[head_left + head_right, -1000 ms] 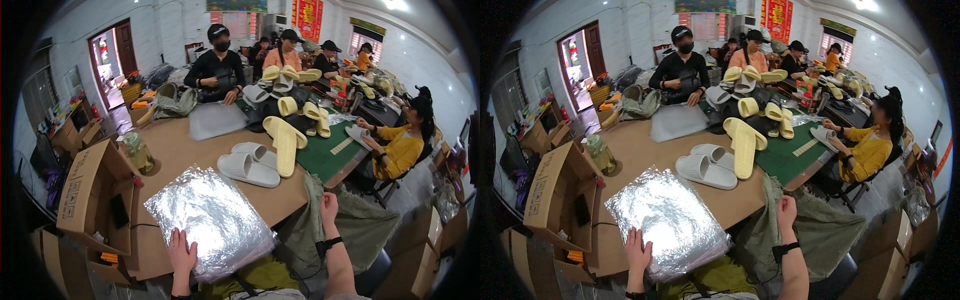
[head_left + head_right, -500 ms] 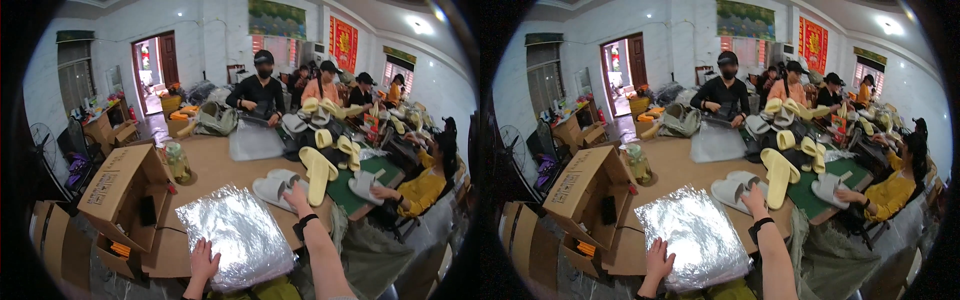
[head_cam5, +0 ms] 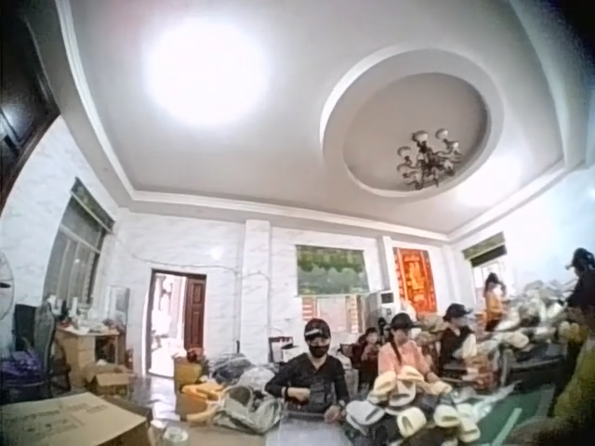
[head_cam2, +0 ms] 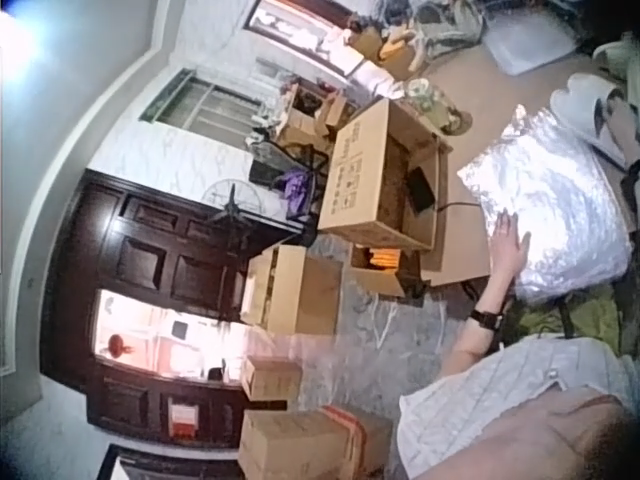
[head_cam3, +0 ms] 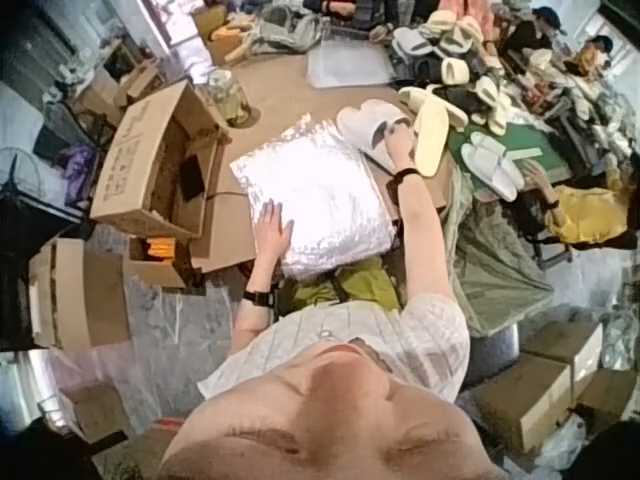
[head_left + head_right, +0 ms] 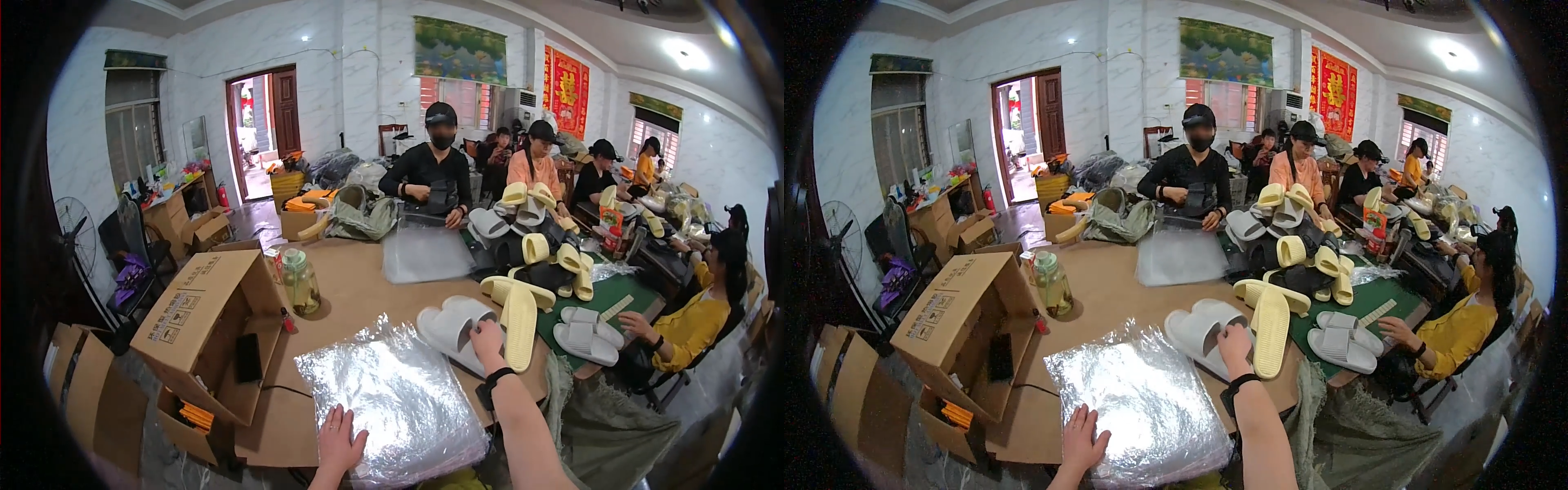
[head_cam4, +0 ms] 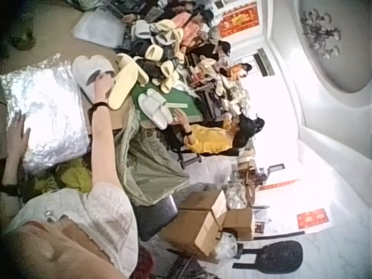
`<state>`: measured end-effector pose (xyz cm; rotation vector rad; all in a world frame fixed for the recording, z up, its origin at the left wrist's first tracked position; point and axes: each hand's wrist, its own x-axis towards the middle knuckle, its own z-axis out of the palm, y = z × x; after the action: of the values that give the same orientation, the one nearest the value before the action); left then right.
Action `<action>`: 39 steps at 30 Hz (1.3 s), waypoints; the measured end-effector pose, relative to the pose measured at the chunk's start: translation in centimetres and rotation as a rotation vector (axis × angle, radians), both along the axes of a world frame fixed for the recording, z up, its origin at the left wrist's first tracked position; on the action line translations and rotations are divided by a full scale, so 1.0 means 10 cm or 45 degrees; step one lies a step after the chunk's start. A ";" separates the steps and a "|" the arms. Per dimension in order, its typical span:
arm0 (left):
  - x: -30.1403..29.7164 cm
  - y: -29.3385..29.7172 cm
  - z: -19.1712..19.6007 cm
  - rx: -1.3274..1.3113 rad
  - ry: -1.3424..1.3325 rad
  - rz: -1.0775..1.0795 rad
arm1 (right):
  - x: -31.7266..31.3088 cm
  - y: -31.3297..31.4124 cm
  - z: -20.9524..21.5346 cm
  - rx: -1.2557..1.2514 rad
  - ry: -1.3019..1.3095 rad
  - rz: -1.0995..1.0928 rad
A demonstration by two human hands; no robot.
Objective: Packing pairs of slippers into plastic bags at a shoe manufacturing facility.
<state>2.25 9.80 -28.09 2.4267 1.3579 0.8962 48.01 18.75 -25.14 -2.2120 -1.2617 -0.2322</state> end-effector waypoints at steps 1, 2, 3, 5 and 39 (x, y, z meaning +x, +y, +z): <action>0.01 0.00 0.00 -0.010 0.004 -0.004 | 0.05 0.00 0.04 0.150 0.091 0.040; 0.02 0.00 0.01 -0.021 0.008 -0.005 | 0.11 0.02 0.07 0.298 0.183 0.082; 0.02 -0.01 0.03 -0.037 0.014 -0.004 | 0.15 0.08 0.11 0.371 0.099 0.101; 0.06 0.00 0.07 -0.052 0.002 -0.021 | 0.24 0.17 0.17 0.605 0.451 0.272; -0.10 0.11 0.12 -0.363 0.038 -0.056 | -1.16 -1.93 0.26 0.188 0.193 0.167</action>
<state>1.29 10.93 -26.85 2.2497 1.3347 0.6101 36.44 -0.52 -22.59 -1.9749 -1.2592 -0.1007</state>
